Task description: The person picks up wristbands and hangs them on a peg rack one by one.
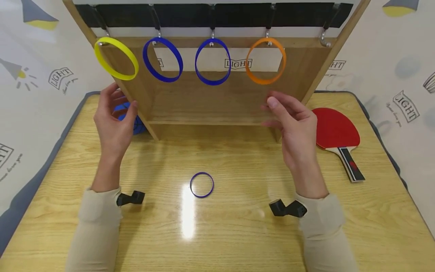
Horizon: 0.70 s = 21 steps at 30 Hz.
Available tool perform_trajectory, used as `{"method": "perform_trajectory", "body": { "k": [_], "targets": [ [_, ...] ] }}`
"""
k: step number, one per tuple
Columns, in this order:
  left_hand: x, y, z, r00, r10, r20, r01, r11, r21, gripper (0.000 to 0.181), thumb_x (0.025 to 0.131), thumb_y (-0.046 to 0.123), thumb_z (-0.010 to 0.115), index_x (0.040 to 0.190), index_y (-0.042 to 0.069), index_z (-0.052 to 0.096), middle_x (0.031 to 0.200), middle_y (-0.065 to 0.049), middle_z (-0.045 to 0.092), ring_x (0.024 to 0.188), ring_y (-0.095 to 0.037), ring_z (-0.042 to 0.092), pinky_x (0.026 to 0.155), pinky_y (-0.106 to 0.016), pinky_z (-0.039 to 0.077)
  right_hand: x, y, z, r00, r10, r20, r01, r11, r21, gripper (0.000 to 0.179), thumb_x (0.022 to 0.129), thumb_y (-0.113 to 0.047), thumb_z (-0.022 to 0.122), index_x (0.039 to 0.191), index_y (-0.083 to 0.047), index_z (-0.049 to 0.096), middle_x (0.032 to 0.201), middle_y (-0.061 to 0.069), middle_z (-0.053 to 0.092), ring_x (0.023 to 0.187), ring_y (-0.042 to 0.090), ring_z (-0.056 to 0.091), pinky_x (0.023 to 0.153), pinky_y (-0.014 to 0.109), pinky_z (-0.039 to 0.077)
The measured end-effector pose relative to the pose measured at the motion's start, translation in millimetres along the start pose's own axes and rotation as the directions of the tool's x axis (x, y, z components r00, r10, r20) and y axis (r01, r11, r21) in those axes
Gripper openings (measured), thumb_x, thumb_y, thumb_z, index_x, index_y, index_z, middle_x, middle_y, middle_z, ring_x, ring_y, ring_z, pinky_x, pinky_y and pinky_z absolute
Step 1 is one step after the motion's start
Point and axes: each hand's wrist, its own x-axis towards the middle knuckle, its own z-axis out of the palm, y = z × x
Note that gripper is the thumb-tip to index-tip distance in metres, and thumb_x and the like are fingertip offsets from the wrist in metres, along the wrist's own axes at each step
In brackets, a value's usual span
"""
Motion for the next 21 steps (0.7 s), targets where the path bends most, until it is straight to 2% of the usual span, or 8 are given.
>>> {"method": "perform_trajectory", "body": {
  "k": [3, 6, 8, 10, 13, 15, 18, 21],
  "targets": [
    [0.5, 0.5, 0.2, 1.000, 0.000, -0.004, 0.000, 1.000, -0.003, 0.040, 0.089, 0.001, 0.066, 0.129, 0.002, 0.058, 0.112, -0.014, 0.066, 0.099, -0.025, 0.065, 0.074, -0.023, 0.053, -4.7, 5, 0, 0.994, 0.042, 0.100, -0.027, 0.989, -0.147, 0.035, 0.092, -0.005, 0.067, 0.121, 0.013, 0.060, 0.110, 0.021, 0.066, 0.095, 0.031, 0.066, 0.068, 0.033, 0.058],
    [0.5, 1.5, 0.0, 1.000, -0.001, -0.001, 0.001, 1.000, -0.005, 0.040, 0.089, 0.001, 0.066, 0.129, 0.002, 0.058, 0.113, -0.014, 0.066, 0.099, -0.025, 0.065, 0.074, -0.024, 0.053, -10.1, 11, 3, 0.974, 0.110, 0.199, -0.039, 0.944, -0.328, 0.032, 0.093, -0.006, 0.066, 0.120, 0.010, 0.062, 0.111, 0.022, 0.066, 0.094, 0.031, 0.066, 0.068, 0.033, 0.058],
    [-0.4, 2.0, 0.7, 1.000, -0.003, 0.002, 0.003, 1.000, -0.006, 0.040, 0.089, 0.001, 0.066, 0.129, 0.001, 0.058, 0.113, -0.014, 0.066, 0.099, -0.025, 0.065, 0.075, -0.024, 0.052, -14.4, 17, 5, 0.949, 0.187, 0.254, -0.046, 0.878, -0.476, 0.029, 0.093, -0.010, 0.067, 0.119, 0.004, 0.066, 0.110, 0.020, 0.067, 0.093, 0.030, 0.066, 0.068, 0.033, 0.058],
    [-0.8, 2.4, 1.2, 1.000, -0.005, 0.003, 0.005, 1.000, -0.004, 0.040, 0.089, 0.001, 0.066, 0.129, 0.002, 0.058, 0.113, -0.014, 0.066, 0.100, -0.025, 0.065, 0.075, -0.024, 0.052, -17.6, 23, 7, 0.910, 0.281, 0.304, -0.038, 0.788, -0.615, 0.028, 0.093, -0.016, 0.069, 0.118, -0.004, 0.069, 0.108, 0.016, 0.068, 0.091, 0.028, 0.066, 0.066, 0.035, 0.057],
    [-0.6, 2.1, 1.5, 1.000, 0.011, -0.001, -0.011, 1.000, -0.002, 0.040, 0.090, 0.000, 0.066, 0.129, 0.001, 0.058, 0.113, -0.016, 0.066, 0.099, -0.026, 0.064, 0.075, -0.024, 0.052, -21.3, 32, 13, 0.845, 0.390, 0.367, 0.039, 0.638, -0.769, 0.025, 0.091, -0.024, 0.071, 0.114, -0.013, 0.071, 0.101, 0.006, 0.071, 0.088, 0.022, 0.065, 0.063, 0.037, 0.057],
    [-0.5, 2.0, 1.5, 1.000, 0.012, -0.006, -0.012, 1.000, -0.003, 0.040, 0.089, 0.001, 0.066, 0.129, 0.002, 0.058, 0.112, -0.015, 0.066, 0.099, -0.026, 0.064, 0.075, -0.024, 0.052, -23.2, 37, 17, 0.816, 0.421, 0.395, 0.111, 0.557, -0.823, 0.024, 0.091, -0.027, 0.072, 0.113, -0.016, 0.071, 0.096, 0.000, 0.072, 0.086, 0.018, 0.065, 0.064, 0.036, 0.056],
    [-0.1, 1.8, 1.2, 1.000, 0.017, -0.001, -0.017, 1.000, -0.003, 0.040, 0.090, 0.001, 0.066, 0.129, 0.001, 0.058, 0.112, -0.017, 0.065, 0.099, -0.026, 0.064, 0.074, -0.025, 0.052, -27.4, 46, 24, 0.797, 0.437, 0.418, 0.192, 0.472, -0.860, 0.023, 0.091, -0.026, 0.072, 0.111, -0.016, 0.071, 0.092, -0.007, 0.071, 0.085, 0.013, 0.063, 0.067, 0.033, 0.054],
    [-0.5, 2.8, 1.0, 1.000, -0.003, 0.001, 0.003, 1.000, -0.001, 0.040, 0.090, 0.001, 0.066, 0.129, 0.002, 0.058, 0.113, -0.016, 0.065, 0.099, -0.026, 0.064, 0.075, -0.024, 0.052, -33.0, 57, 30, 0.772, 0.472, 0.426, 0.224, 0.424, -0.877, 0.024, 0.090, -0.025, 0.072, 0.112, -0.015, 0.071, 0.090, -0.009, 0.069, 0.083, 0.011, 0.062, 0.070, 0.032, 0.051]
  ]
}}
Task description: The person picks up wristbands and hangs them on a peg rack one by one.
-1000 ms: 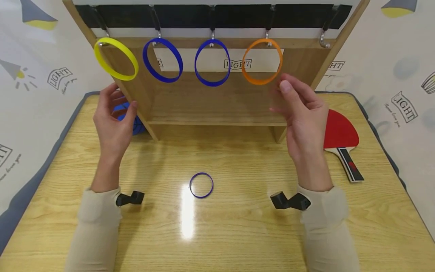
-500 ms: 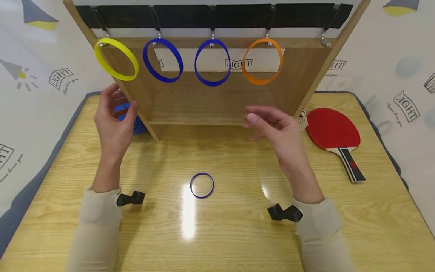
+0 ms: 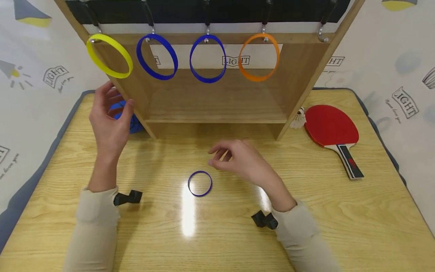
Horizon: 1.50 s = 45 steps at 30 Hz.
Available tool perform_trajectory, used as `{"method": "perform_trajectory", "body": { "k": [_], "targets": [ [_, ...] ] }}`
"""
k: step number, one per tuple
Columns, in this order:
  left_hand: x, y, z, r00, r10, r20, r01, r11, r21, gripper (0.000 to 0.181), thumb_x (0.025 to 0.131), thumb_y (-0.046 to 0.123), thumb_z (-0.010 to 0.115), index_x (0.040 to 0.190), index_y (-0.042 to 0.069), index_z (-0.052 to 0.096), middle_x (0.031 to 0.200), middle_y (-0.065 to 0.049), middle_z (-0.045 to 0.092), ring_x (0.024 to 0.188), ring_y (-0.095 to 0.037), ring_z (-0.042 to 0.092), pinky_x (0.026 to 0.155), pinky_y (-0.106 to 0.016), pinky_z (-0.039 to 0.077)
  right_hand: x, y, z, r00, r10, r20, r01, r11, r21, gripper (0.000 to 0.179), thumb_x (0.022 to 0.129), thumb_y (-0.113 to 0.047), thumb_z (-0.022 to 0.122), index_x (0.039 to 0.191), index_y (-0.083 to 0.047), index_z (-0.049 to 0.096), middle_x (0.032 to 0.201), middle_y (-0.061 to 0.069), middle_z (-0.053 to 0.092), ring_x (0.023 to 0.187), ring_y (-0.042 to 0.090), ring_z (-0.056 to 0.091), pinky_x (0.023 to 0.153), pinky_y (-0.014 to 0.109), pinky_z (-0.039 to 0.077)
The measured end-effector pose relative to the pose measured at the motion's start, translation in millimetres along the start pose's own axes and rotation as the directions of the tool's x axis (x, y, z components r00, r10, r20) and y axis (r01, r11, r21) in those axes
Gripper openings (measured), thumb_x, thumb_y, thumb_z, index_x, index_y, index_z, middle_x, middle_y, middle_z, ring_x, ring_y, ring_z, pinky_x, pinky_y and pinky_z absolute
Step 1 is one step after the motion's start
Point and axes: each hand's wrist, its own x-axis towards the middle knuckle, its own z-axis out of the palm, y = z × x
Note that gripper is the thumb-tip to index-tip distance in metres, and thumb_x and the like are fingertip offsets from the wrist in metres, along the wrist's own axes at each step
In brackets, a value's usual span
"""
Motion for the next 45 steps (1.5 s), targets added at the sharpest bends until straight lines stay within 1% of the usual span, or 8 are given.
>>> {"method": "perform_trajectory", "body": {
  "k": [5, 8, 13, 18, 31, 37, 39, 45],
  "targets": [
    [-0.3, 1.7, -1.3, 1.000, -0.026, 0.000, 0.026, 1.000, -0.002, 0.039, 0.090, 0.002, 0.065, 0.129, 0.004, 0.058, 0.113, -0.014, 0.065, 0.100, -0.025, 0.064, 0.075, -0.023, 0.052, 5.7, -1, 22, 0.994, 0.066, 0.081, -0.060, 0.995, -0.075, 0.029, 0.090, -0.029, 0.073, 0.113, -0.013, 0.070, 0.088, -0.010, 0.066, 0.079, 0.011, 0.062, 0.068, 0.031, 0.051],
    [0.2, -2.0, -1.1, 1.000, 0.003, 0.002, -0.003, 1.000, 0.002, 0.039, 0.091, 0.001, 0.065, 0.129, 0.001, 0.058, 0.113, -0.016, 0.065, 0.100, -0.026, 0.064, 0.074, -0.024, 0.052, 8.0, 0, 31, 0.990, 0.104, 0.093, -0.090, 0.985, -0.147, 0.029, 0.089, -0.031, 0.074, 0.111, -0.013, 0.071, 0.085, -0.011, 0.066, 0.077, 0.008, 0.061, 0.069, 0.030, 0.050],
    [3.0, -21.7, 0.7, 1.000, 0.007, -0.005, -0.007, 1.000, 0.002, 0.041, 0.090, 0.005, 0.067, 0.130, 0.008, 0.059, 0.113, -0.008, 0.066, 0.099, -0.019, 0.064, 0.074, -0.025, 0.052, 11.5, 3, 42, 0.983, 0.142, 0.116, -0.117, 0.973, -0.201, 0.025, 0.086, -0.031, 0.076, 0.104, -0.015, 0.071, 0.078, -0.013, 0.065, 0.073, 0.006, 0.059, 0.069, 0.031, 0.049],
    [4.8, -37.2, 0.9, 1.000, -0.005, -0.003, 0.005, 1.000, 0.003, 0.043, 0.090, 0.012, 0.070, 0.131, 0.018, 0.059, 0.113, 0.001, 0.066, 0.099, -0.013, 0.063, 0.074, -0.025, 0.053, 13.4, 7, 47, 0.977, 0.169, 0.127, -0.141, 0.969, -0.202, 0.026, 0.084, -0.032, 0.078, 0.103, -0.015, 0.071, 0.075, -0.013, 0.063, 0.070, 0.007, 0.058, 0.067, 0.031, 0.047],
    [5.1, -38.6, 2.1, 1.000, -0.003, 0.004, 0.003, 1.000, 0.013, 0.045, 0.089, 0.011, 0.071, 0.132, 0.018, 0.059, 0.114, 0.002, 0.066, 0.100, -0.012, 0.063, 0.075, -0.026, 0.053, 15.3, 12, 52, 0.979, 0.175, 0.103, -0.153, 0.970, -0.191, 0.017, 0.084, -0.018, 0.078, 0.099, -0.013, 0.073, 0.073, -0.011, 0.063, 0.068, 0.007, 0.058, 0.064, 0.030, 0.048],
    [2.4, -14.4, 0.3, 1.000, -0.010, 0.001, 0.010, 1.000, 0.019, 0.041, 0.090, 0.005, 0.068, 0.130, 0.007, 0.058, 0.114, -0.008, 0.066, 0.101, -0.019, 0.064, 0.075, -0.024, 0.052, 15.2, 11, 48, 0.982, 0.167, 0.092, -0.150, 0.975, -0.166, 0.019, 0.083, -0.013, 0.076, 0.102, -0.011, 0.075, 0.076, -0.011, 0.064, 0.072, 0.007, 0.059, 0.068, 0.030, 0.049],
    [2.3, -12.9, 0.3, 1.000, -0.010, 0.000, 0.010, 1.000, 0.019, 0.041, 0.090, 0.004, 0.067, 0.130, 0.006, 0.058, 0.114, -0.010, 0.066, 0.101, -0.020, 0.064, 0.076, -0.024, 0.052, 14.6, 10, 45, 0.984, 0.153, 0.093, -0.139, 0.980, -0.140, 0.018, 0.083, -0.013, 0.076, 0.101, -0.011, 0.076, 0.077, -0.010, 0.065, 0.074, 0.007, 0.059, 0.069, 0.030, 0.049],
    [5.2, -37.5, 1.2, 1.000, 0.001, 0.004, -0.001, 1.000, 0.012, 0.043, 0.090, 0.013, 0.070, 0.132, 0.019, 0.059, 0.114, 0.002, 0.066, 0.100, -0.012, 0.063, 0.075, -0.025, 0.053, 8.5, 3, 31, 0.991, 0.088, 0.101, -0.081, 0.994, -0.075, 0.014, 0.084, -0.015, 0.078, 0.098, -0.012, 0.077, 0.079, -0.011, 0.066, 0.075, 0.010, 0.061, 0.066, 0.029, 0.051]
  ]
}}
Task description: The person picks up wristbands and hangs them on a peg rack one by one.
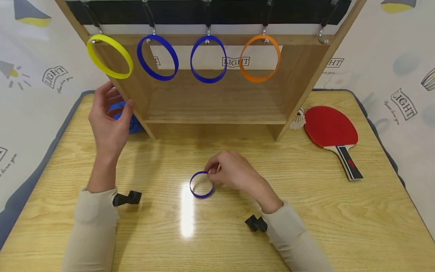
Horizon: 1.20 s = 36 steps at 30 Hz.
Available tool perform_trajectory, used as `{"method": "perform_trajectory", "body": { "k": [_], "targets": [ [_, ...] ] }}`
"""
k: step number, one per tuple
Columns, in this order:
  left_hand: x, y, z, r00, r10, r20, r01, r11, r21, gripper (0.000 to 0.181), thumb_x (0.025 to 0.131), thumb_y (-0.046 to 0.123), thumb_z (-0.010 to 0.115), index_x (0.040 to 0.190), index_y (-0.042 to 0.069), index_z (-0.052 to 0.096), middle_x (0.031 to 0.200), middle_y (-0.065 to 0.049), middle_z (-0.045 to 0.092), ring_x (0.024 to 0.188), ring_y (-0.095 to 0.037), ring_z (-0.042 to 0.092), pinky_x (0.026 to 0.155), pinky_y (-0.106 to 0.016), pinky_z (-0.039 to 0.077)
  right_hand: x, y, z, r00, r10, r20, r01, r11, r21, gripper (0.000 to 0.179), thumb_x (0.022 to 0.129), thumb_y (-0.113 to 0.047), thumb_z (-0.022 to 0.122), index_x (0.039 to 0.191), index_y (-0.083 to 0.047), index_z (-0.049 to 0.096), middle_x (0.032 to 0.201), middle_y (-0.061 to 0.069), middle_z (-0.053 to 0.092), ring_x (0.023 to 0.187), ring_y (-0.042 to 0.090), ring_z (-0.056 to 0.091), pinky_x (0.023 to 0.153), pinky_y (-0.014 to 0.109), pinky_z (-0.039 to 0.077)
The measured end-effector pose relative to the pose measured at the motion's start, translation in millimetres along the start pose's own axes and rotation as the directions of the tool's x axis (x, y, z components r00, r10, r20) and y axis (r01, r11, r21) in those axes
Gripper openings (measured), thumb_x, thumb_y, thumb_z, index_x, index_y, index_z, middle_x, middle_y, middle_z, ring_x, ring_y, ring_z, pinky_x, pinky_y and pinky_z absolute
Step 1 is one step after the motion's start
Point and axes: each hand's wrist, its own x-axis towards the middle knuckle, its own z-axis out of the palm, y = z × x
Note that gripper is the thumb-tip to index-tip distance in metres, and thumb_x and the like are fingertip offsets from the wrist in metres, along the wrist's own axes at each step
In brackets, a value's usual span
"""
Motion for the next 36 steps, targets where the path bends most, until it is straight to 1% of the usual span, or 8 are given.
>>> {"method": "perform_trajectory", "body": {
  "k": [5, 15, 23, 27, 29, 31, 34, 36],
  "targets": [
    [1.1, 2.7, 2.6, 1.000, 0.012, 0.003, -0.012, 1.000, -0.003, 0.043, 0.090, 0.011, 0.070, 0.131, 0.016, 0.059, 0.114, 0.000, 0.066, 0.100, -0.013, 0.063, 0.075, -0.025, 0.053, -8.9, -5, -10, 0.998, -0.054, -0.034, 0.053, 0.998, -0.036, 0.015, 0.083, -0.018, 0.080, 0.097, -0.017, 0.076, 0.085, -0.011, 0.066, 0.081, 0.011, 0.062, 0.069, 0.031, 0.050],
    [-3.5, 39.5, 2.2, 1.000, 0.005, 0.007, -0.005, 1.000, -0.002, 0.040, 0.090, 0.002, 0.066, 0.129, 0.003, 0.058, 0.113, -0.014, 0.065, 0.100, -0.025, 0.064, 0.076, -0.024, 0.052, -17.6, -9, -17, 0.993, -0.103, -0.052, 0.099, 0.992, -0.079, 0.015, 0.082, -0.021, 0.081, 0.096, -0.021, 0.076, 0.086, -0.017, 0.065, 0.082, 0.009, 0.062, 0.070, 0.031, 0.049],
    [0.1, 7.8, 4.8, 1.000, -0.014, 0.001, 0.014, 0.999, -0.029, 0.043, 0.090, 0.008, 0.069, 0.131, 0.014, 0.059, 0.115, -0.002, 0.065, 0.099, -0.017, 0.063, 0.076, -0.027, 0.052, -30.0, -6, -45, 0.973, -0.181, -0.142, 0.188, 0.981, 0.038, 0.015, 0.084, -0.015, 0.079, 0.098, -0.020, 0.076, 0.089, -0.013, 0.068, 0.083, 0.008, 0.063, 0.064, 0.029, 0.053],
    [-0.5, 4.7, 3.8, 1.000, -0.020, -0.004, 0.020, 0.999, -0.029, 0.043, 0.090, 0.009, 0.070, 0.131, 0.016, 0.059, 0.114, -0.002, 0.065, 0.099, -0.017, 0.063, 0.075, -0.026, 0.052, -41.7, -7, -66, 0.950, -0.181, -0.255, 0.232, 0.954, 0.189, 0.016, 0.084, -0.014, 0.078, 0.100, -0.017, 0.076, 0.091, -0.006, 0.070, 0.082, 0.013, 0.065, 0.061, 0.029, 0.055],
    [-1.8, 11.5, 2.9, 1.000, -0.023, -0.006, 0.023, 0.999, -0.033, 0.042, 0.090, 0.007, 0.069, 0.130, 0.014, 0.059, 0.114, -0.004, 0.065, 0.098, -0.018, 0.064, 0.076, -0.027, 0.052, -48.5, -7, -76, 0.930, -0.166, -0.329, 0.271, 0.912, 0.307, 0.017, 0.085, -0.007, 0.077, 0.102, -0.010, 0.075, 0.094, 0.003, 0.070, 0.079, 0.019, 0.067, 0.062, 0.030, 0.057],
    [-3.4, 20.7, 2.0, 1.000, -0.026, -0.008, 0.026, 0.999, -0.033, 0.041, 0.090, 0.006, 0.068, 0.129, 0.011, 0.059, 0.113, -0.007, 0.065, 0.098, -0.020, 0.064, 0.076, -0.027, 0.052, -55.6, -7, -87, 0.899, -0.151, -0.412, 0.341, 0.832, 0.438, 0.019, 0.085, 0.002, 0.073, 0.104, 0.000, 0.073, 0.097, 0.013, 0.070, 0.076, 0.026, 0.067, 0.062, 0.033, 0.057],
    [-5.5, 32.7, 1.7, 0.999, -0.036, -0.013, 0.036, 0.999, -0.031, 0.039, 0.090, 0.005, 0.067, 0.129, 0.010, 0.060, 0.113, -0.009, 0.065, 0.098, -0.022, 0.064, 0.076, -0.026, 0.052, -66.5, -8, -105, 0.831, -0.113, -0.545, 0.468, 0.670, 0.576, 0.022, 0.084, 0.016, 0.066, 0.106, 0.016, 0.065, 0.098, 0.023, 0.068, 0.071, 0.031, 0.066, 0.062, 0.035, 0.057],
    [-6.5, 36.6, 2.0, 0.999, -0.042, -0.013, 0.041, 0.999, -0.025, 0.039, 0.090, 0.005, 0.066, 0.128, 0.010, 0.060, 0.113, -0.010, 0.065, 0.098, -0.022, 0.064, 0.076, -0.025, 0.052, -73.3, -8, -119, 0.775, -0.093, -0.626, 0.570, 0.531, 0.627, 0.022, 0.085, 0.022, 0.059, 0.107, 0.023, 0.060, 0.098, 0.026, 0.067, 0.072, 0.033, 0.066, 0.060, 0.036, 0.057]
  ]
}}
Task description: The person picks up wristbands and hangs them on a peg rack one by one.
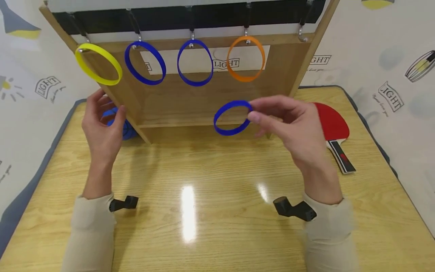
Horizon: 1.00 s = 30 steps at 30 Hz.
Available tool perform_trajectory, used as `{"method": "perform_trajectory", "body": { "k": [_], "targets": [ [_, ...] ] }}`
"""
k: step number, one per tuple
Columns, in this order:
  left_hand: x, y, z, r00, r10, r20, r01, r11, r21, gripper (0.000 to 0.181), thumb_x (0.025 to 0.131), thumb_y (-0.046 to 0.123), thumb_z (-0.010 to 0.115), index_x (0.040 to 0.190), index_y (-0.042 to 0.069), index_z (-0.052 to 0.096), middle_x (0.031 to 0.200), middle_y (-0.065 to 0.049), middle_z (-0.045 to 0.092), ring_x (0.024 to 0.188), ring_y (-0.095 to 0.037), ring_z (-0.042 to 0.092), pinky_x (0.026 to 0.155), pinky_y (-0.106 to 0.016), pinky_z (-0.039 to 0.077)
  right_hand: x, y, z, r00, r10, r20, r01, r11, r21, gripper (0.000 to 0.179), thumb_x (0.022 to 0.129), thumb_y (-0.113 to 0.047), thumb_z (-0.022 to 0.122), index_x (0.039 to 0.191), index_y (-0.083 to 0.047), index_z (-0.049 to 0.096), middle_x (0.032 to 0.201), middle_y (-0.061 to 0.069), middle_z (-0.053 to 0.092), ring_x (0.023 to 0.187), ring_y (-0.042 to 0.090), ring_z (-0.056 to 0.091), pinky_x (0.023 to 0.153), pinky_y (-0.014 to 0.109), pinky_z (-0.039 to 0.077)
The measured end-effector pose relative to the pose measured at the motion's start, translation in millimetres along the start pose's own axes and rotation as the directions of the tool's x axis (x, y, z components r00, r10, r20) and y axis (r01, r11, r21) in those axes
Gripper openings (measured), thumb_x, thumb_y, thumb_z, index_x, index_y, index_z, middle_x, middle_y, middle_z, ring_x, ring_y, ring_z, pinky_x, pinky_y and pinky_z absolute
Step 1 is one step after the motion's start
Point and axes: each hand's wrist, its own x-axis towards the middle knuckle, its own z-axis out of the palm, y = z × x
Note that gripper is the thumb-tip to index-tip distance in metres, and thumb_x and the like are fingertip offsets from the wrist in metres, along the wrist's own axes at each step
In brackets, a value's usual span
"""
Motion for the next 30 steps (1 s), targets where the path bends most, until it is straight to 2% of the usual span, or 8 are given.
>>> {"method": "perform_trajectory", "body": {
  "k": [3, 5, 8, 11, 14, 21, 28, 30],
  "targets": [
    [-1.4, 1.5, -0.9, 1.000, -0.002, -0.002, 0.002, 1.000, 0.009, 0.039, 0.090, 0.004, 0.066, 0.129, 0.010, 0.060, 0.113, -0.010, 0.065, 0.098, -0.023, 0.064, 0.076, -0.024, 0.051, 7.6, -18, -12, 0.990, -0.074, -0.118, 0.095, 0.979, 0.180, 0.024, 0.088, 0.022, 0.054, 0.112, 0.026, 0.055, 0.100, 0.029, 0.066, 0.080, 0.034, 0.066, 0.058, 0.036, 0.057],
    [-2.4, 2.1, -1.7, 1.000, 0.004, 0.002, -0.004, 1.000, 0.011, 0.039, 0.090, 0.004, 0.066, 0.129, 0.008, 0.060, 0.113, -0.011, 0.065, 0.099, -0.023, 0.064, 0.076, -0.025, 0.051, 12.7, -30, -21, 0.972, -0.106, -0.209, 0.155, 0.960, 0.234, 0.027, 0.089, 0.020, 0.054, 0.115, 0.025, 0.054, 0.102, 0.030, 0.064, 0.085, 0.035, 0.066, 0.056, 0.035, 0.057],
    [-3.2, 1.8, -2.5, 1.000, 0.013, 0.002, -0.013, 1.000, 0.013, 0.039, 0.090, 0.003, 0.066, 0.129, 0.007, 0.060, 0.113, -0.011, 0.065, 0.099, -0.024, 0.064, 0.077, -0.025, 0.051, 20.1, -42, -33, 0.929, -0.106, -0.356, 0.196, 0.954, 0.227, 0.032, 0.089, 0.013, 0.060, 0.120, 0.021, 0.055, 0.108, 0.028, 0.062, 0.089, 0.034, 0.066, 0.055, 0.032, 0.056],
    [-3.2, 1.1, -2.8, 1.000, 0.019, -0.001, -0.019, 1.000, 0.013, 0.039, 0.090, 0.003, 0.066, 0.129, 0.007, 0.060, 0.113, -0.011, 0.065, 0.099, -0.023, 0.064, 0.077, -0.025, 0.051, 25.9, -46, -44, 0.888, -0.083, -0.452, 0.205, 0.952, 0.229, 0.037, 0.089, 0.008, 0.064, 0.123, 0.016, 0.056, 0.112, 0.026, 0.062, 0.092, 0.034, 0.066, 0.057, 0.029, 0.056],
    [-2.8, 1.0, -2.9, 1.000, 0.021, -0.003, -0.021, 1.000, 0.013, 0.039, 0.090, 0.003, 0.066, 0.129, 0.006, 0.060, 0.113, -0.011, 0.065, 0.099, -0.023, 0.064, 0.077, -0.025, 0.052, 29.6, -42, -51, 0.874, -0.062, -0.483, 0.198, 0.951, 0.236, 0.039, 0.088, 0.005, 0.066, 0.125, 0.015, 0.056, 0.113, 0.024, 0.063, 0.094, 0.034, 0.066, 0.058, 0.029, 0.056],
    [-2.7, 0.6, -3.9, 1.000, 0.025, -0.002, -0.025, 1.000, 0.016, 0.039, 0.090, 0.002, 0.066, 0.128, 0.005, 0.060, 0.113, -0.012, 0.065, 0.099, -0.024, 0.064, 0.076, -0.025, 0.052, 32.2, -28, -58, 0.870, -0.029, -0.493, 0.178, 0.949, 0.259, 0.041, 0.088, 0.004, 0.068, 0.125, 0.014, 0.057, 0.108, 0.024, 0.065, 0.094, 0.034, 0.067, 0.059, 0.030, 0.057],
    [4.0, -32.5, -1.9, 0.999, 0.042, -0.003, -0.042, 0.999, 0.013, 0.043, 0.090, 0.009, 0.069, 0.131, 0.017, 0.060, 0.114, -0.002, 0.065, 0.098, -0.017, 0.064, 0.075, -0.025, 0.052, 31.3, -21, -59, 0.867, 0.013, -0.498, 0.137, 0.955, 0.263, 0.042, 0.087, 0.003, 0.070, 0.125, 0.012, 0.058, 0.112, 0.023, 0.065, 0.095, 0.033, 0.068, 0.061, 0.030, 0.057],
    [5.4, -37.4, -1.6, 0.998, 0.063, 0.006, -0.063, 0.998, 0.015, 0.043, 0.090, 0.011, 0.069, 0.132, 0.019, 0.060, 0.114, -0.001, 0.065, 0.098, -0.016, 0.064, 0.075, -0.025, 0.053, 30.5, -18, -59, 0.865, 0.023, -0.501, 0.120, 0.961, 0.250, 0.042, 0.086, 0.002, 0.070, 0.125, 0.011, 0.059, 0.114, 0.023, 0.065, 0.095, 0.032, 0.068, 0.060, 0.030, 0.057]
  ]
}}
